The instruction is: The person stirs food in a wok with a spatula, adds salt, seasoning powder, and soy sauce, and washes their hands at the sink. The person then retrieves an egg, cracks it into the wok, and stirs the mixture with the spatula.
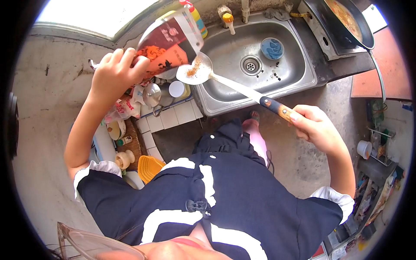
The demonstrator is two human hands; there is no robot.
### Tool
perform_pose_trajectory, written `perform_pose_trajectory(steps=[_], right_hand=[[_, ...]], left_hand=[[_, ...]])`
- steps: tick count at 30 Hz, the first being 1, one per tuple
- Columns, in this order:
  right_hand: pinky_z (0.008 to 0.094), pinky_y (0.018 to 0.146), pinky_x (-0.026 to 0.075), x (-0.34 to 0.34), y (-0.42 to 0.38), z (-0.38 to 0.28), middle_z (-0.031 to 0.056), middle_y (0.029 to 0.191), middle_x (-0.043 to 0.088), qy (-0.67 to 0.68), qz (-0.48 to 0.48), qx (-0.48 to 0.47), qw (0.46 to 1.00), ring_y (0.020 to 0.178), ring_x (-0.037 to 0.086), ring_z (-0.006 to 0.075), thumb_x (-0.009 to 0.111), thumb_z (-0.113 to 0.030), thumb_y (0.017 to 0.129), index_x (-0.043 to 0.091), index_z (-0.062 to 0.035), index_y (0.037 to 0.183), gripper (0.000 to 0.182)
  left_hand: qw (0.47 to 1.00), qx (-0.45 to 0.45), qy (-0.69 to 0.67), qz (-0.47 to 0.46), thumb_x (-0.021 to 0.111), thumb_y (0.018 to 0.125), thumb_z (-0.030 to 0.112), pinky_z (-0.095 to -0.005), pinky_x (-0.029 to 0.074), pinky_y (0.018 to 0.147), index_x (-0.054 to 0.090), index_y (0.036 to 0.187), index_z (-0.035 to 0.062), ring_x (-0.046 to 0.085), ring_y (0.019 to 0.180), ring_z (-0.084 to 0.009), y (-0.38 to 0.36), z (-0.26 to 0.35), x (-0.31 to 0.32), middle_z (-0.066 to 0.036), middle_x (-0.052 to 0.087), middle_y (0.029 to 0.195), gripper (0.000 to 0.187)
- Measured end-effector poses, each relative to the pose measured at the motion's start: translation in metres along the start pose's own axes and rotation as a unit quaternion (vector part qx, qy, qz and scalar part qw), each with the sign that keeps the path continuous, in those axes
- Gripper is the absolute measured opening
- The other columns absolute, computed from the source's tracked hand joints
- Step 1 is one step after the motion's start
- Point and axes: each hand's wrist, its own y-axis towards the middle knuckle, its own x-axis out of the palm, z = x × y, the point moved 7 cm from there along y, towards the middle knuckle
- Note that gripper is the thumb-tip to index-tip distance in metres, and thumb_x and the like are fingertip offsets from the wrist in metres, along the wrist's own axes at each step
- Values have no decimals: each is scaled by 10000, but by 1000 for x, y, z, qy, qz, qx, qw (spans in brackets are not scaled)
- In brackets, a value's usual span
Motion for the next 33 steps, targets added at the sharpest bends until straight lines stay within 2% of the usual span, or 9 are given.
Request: perform_pose_trajectory(steps=[7,10,13,16,20,24,33], right_hand=[[205,397,222,-1,1,-1,-51,570,381,-1,-2,-3,1000,449,316,26,549,-279,902,543,-21,835,266],[205,371,192,0,2,-1,-56,529,356,-1,-1,-18,1000,409,282,23,542,-290,900,531,-27,847,269],[206,370,188,-1,3,-1,-56,530,356,-1,-1,-21,1000,407,279,23,536,-288,905,530,-26,846,268],[205,381,197,4,4,-3,-54,552,368,-6,3,-13,1000,424,292,23,538,-282,904,535,-23,841,267],[200,403,225,10,4,-6,-54,594,389,-4,-4,0,1000,461,323,24,551,-271,896,548,-19,834,259],[205,370,189,10,6,-4,-53,540,363,-11,-3,-17,1000,414,284,20,532,-292,909,528,-28,834,275],[206,370,178,10,6,0,-56,530,357,-1,-3,-18,1000,409,270,20,537,-302,908,531,-33,837,278]], left_hand=[[999,-41,-28,-3,634,734,146,-256,401,500,458,761,156,493,592,-122,-11,2,11,15,464,694,178],[994,-85,-64,-1,705,714,279,-258,410,514,475,789,161,508,628,-126,-19,1,15,9,492,743,269],[995,-79,-60,20,635,734,168,-258,405,498,457,764,159,499,589,-126,-18,1,7,9,476,698,181],[999,-31,-21,-8,635,731,173,-254,412,504,461,784,157,506,597,-131,-27,13,16,4,477,699,182],[999,-27,-8,-28,642,728,185,-252,418,509,471,825,161,517,607,-140,-26,6,12,0,482,706,198],[999,-33,-20,-1,648,723,185,-252,421,511,470,818,163,517,610,-139,-25,4,7,1,479,708,202],[998,-64,-23,9,637,718,156,-251,418,513,463,764,161,510,605,-133,-30,-4,-2,7,482,710,180]])
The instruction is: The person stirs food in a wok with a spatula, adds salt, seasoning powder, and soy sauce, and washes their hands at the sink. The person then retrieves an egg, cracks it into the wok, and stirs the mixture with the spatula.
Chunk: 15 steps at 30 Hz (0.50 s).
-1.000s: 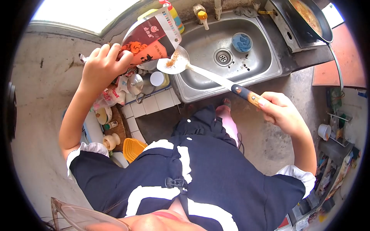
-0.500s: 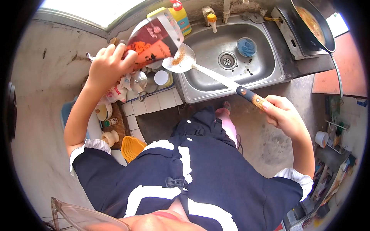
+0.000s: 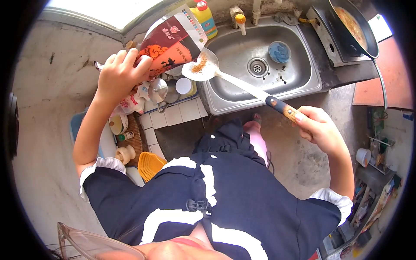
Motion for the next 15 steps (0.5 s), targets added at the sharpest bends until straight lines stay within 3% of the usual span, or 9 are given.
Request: perform_pose_trajectory(steps=[5,6,9,10,13,15], right_hand=[[199,397,221,1,-7,-2,-53,600,386,9,-4,16,1000,453,319,23,557,-277,895,544,-27,837,257],[200,394,219,0,-8,-1,-53,597,385,11,-4,14,1000,448,317,23,556,-277,895,543,-26,837,257],[203,381,203,-2,-15,1,-52,580,375,26,2,1,1000,434,309,22,547,-278,900,538,-18,832,268],[204,377,197,-4,-19,2,-51,571,372,38,5,-2,999,430,306,22,545,-274,899,537,-15,832,268],[204,361,178,-14,-38,4,-46,532,362,69,30,-12,997,397,285,24,547,-274,888,536,-2,827,279],[203,342,163,-26,-56,9,-41,489,358,84,64,-19,994,351,258,27,558,-292,871,540,10,820,307]], left_hand=[[997,-67,-44,5,705,679,247,-268,436,521,500,798,169,528,614,-147,-7,-11,-4,0,515,738,250],[992,-100,-80,8,762,656,260,-311,456,538,495,803,132,545,653,-179,-10,-13,-4,-17,526,782,330],[975,-178,-125,43,767,665,252,-328,462,543,490,780,102,562,656,-221,-23,-18,4,-39,539,779,336],[963,-208,-160,58,770,678,226,-364,461,548,487,772,71,564,650,-271,-26,-19,6,-68,544,772,336],[930,-291,-192,119,766,681,230,-368,457,521,504,787,87,544,601,-271,-40,-19,16,-73,529,734,317],[881,-377,-256,125,761,703,199,-386,457,541,498,805,45,533,601,-324,-53,-14,27,-110,536,720,322]])
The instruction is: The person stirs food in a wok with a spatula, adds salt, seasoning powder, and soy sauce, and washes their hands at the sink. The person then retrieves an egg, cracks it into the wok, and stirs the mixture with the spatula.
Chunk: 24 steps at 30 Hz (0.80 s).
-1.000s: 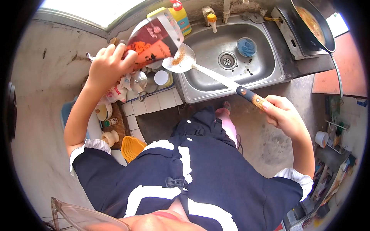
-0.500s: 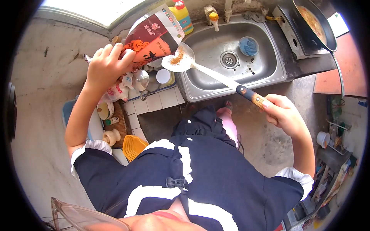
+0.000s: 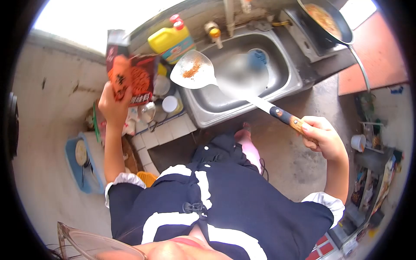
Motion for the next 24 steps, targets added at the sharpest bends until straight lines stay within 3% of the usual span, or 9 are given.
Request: perform_pose_trajectory(steps=[5,7,12,16,21,24], right_hand=[[212,343,161,-48,-64,0,-19,470,386,46,38,-17,998,350,258,31,571,-285,865,561,51,840,338],[207,337,168,-72,-88,2,-15,466,392,59,80,-28,995,345,265,30,575,-293,862,562,53,836,348],[201,305,181,-142,-118,-2,-26,436,385,40,167,-80,982,311,258,26,561,-306,870,560,38,817,348],[187,302,206,-216,-100,-9,-54,449,395,85,194,-90,973,315,268,18,476,-267,931,557,2,821,302],[161,310,215,-327,-46,-17,-92,476,361,110,246,-39,962,339,261,-4,405,-291,980,537,-40,835,319],[155,314,213,-392,1,-24,-100,495,346,115,237,-17,964,357,263,-11,406,-295,979,522,-52,814,316]], left_hand=[[962,-181,-202,43,720,756,148,-363,488,643,531,1023,-34,608,690,-310,-41,10,22,-168,608,811,374],[959,-139,-246,19,671,837,146,-299,486,677,485,1082,-54,580,776,-151,-52,40,37,-102,615,891,367],[904,-177,-386,-40,634,847,93,-282,481,677,453,1077,-78,562,776,-139,-70,110,97,-103,591,900,339],[878,-171,-437,-92,643,812,35,-266,469,652,463,1013,-61,556,755,-116,-67,161,131,-82,596,849,286],[904,-140,-401,-49,649,783,39,-265,448,601,480,963,-27,531,654,-116,-49,200,136,-51,568,738,256],[901,-168,-398,-44,647,783,45,-264,440,592,480,947,-24,526,653,-115,-48,205,138,-48,565,735,243]])
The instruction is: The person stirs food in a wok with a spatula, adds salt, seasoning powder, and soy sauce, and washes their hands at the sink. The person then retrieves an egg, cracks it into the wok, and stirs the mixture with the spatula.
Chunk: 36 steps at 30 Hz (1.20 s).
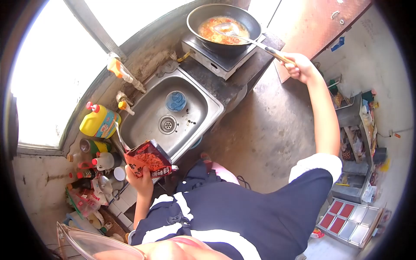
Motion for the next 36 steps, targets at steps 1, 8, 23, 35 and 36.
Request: perform_pose_trajectory(steps=[1,8,23,35,36], right_hand=[[153,312,207,-5,16,-8,-98,504,353,-11,31,21,999,359,258,-11,413,-298,973,518,-52,808,314],[148,298,188,-23,98,-46,-92,506,360,-110,90,80,987,351,241,-15,429,-308,953,542,-30,793,341],[150,304,191,-43,121,-43,-91,481,341,-90,85,79,989,342,238,-11,424,-308,960,536,-24,823,335],[162,312,196,-64,113,-38,-91,486,339,-57,50,59,995,346,238,-2,411,-291,967,529,-23,834,322],[163,311,196,-64,114,-39,-91,487,339,-69,52,53,995,346,240,-2,415,-292,965,530,-25,833,319]], left_hand=[[1000,-22,12,2,640,785,46,-261,436,586,478,935,-19,522,648,-111,0,1,0,-47,564,732,230],[996,-63,32,62,680,736,64,-302,471,598,528,958,-43,584,605,-211,8,8,-1,-105,595,724,290],[995,-31,78,46,683,736,86,-329,459,576,522,957,-52,571,593,-261,23,12,4,-130,577,713,307],[995,-38,88,28,681,739,97,-330,465,591,528,989,-59,581,610,-268,26,16,16,-130,589,731,332],[995,-37,89,27,681,739,98,-330,465,591,529,990,-59,581,609,-268,25,17,16,-130,589,729,333]])
